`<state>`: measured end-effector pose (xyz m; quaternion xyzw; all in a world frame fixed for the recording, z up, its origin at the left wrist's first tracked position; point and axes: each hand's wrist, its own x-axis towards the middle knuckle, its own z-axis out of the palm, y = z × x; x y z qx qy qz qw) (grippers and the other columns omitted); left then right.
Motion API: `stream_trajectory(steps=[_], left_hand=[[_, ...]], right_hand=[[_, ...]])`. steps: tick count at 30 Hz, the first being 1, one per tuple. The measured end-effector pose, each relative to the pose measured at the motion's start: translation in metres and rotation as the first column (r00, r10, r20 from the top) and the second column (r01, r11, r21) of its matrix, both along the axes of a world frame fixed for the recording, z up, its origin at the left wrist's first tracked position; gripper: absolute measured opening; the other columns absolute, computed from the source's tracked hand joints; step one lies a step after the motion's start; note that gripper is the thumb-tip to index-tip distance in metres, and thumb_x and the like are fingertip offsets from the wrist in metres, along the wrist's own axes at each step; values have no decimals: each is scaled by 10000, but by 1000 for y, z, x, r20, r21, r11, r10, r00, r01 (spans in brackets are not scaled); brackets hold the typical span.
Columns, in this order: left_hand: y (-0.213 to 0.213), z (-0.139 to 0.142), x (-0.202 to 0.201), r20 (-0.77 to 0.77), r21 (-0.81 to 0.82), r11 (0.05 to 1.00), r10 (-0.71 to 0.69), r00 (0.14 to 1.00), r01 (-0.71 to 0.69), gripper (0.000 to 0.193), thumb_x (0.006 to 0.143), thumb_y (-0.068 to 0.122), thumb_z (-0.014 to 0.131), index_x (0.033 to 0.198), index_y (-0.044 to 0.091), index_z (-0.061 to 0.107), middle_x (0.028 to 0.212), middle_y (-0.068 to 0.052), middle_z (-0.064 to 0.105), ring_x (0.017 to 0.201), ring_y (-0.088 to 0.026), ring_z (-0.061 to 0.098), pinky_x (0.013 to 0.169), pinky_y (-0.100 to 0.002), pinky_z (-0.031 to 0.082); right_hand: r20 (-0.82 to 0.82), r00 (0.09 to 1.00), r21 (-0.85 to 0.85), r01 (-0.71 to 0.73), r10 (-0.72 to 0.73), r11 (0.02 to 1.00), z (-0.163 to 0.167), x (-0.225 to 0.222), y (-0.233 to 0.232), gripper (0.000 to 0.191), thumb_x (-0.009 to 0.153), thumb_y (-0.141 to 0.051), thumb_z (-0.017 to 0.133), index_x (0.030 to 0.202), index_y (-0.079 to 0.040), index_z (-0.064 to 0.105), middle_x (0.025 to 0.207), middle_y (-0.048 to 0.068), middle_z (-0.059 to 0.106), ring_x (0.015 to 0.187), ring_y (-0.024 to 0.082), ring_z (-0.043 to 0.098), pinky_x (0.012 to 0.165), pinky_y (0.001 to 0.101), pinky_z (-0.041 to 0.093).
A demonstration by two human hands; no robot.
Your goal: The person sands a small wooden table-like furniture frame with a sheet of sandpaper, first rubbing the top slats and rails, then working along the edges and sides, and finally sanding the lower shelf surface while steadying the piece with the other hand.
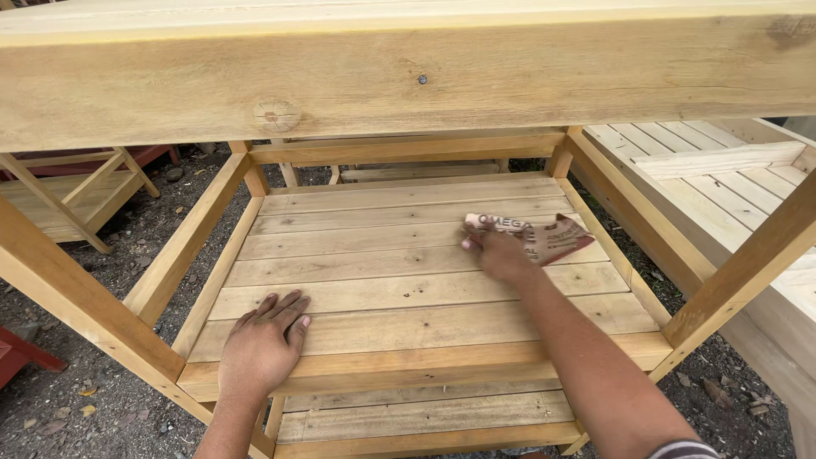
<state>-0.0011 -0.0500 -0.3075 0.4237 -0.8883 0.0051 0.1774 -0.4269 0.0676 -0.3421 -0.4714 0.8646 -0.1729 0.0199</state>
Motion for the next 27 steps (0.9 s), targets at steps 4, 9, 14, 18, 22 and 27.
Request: stream_trajectory(steps=[4,9,14,18,22,27], left_hand=[[-3,3,1,-43,19,999,-50,998,51,421,966,461,507,1326,326,681,1458,146,575,1436,-167,443,1179,-408,350],[0,8,2,-41,12,999,-45,998,46,404,946,479,539,1288,325,689,1445,152,586,1429,-154,452,1182,-411,346],[9,11,1,-59,72,997,17,998,-12,389,933,469,570,1263,317,710,1416,140,615,1432,-135,455,1201,-406,328],[13,13,1,-76,70,997,27,997,-22,416,938,449,575,1292,286,721,1399,107,618,1417,-163,446,1188,-443,299],[12,14,5,-160,72,997,-20,987,31,380,925,422,594,1235,258,740,1400,85,627,1404,-179,471,1177,-446,319],[4,15,12,-205,114,991,-43,978,68,363,912,392,639,1205,206,746,1376,60,652,1408,-181,482,1182,-446,317]], right_hand=[[-255,935,-104,-280,247,954,-10,49,-41,645,1033,-612,331,1309,-135,666,1378,269,619,1226,451,593,1127,691,310],[-194,960,-28,200,-202,979,5,-88,95,648,957,-644,257,1441,-304,521,1419,110,607,1433,315,449,1081,748,264],[-72,979,75,198,-193,977,-5,-86,74,629,1010,-706,291,1540,-414,462,1590,185,423,1483,382,400,1175,708,238],[-45,979,188,-187,199,964,1,52,-53,629,1008,-643,235,1590,-421,323,1620,255,272,1571,365,152,1202,759,-12],[-34,907,148,-411,420,900,18,176,-148,634,967,-660,280,1489,-373,498,1632,157,320,1582,367,157,1193,753,44],[-98,845,71,-522,526,850,28,139,-115,731,982,-685,263,1425,-202,586,1676,125,254,1494,346,315,1258,474,93]])
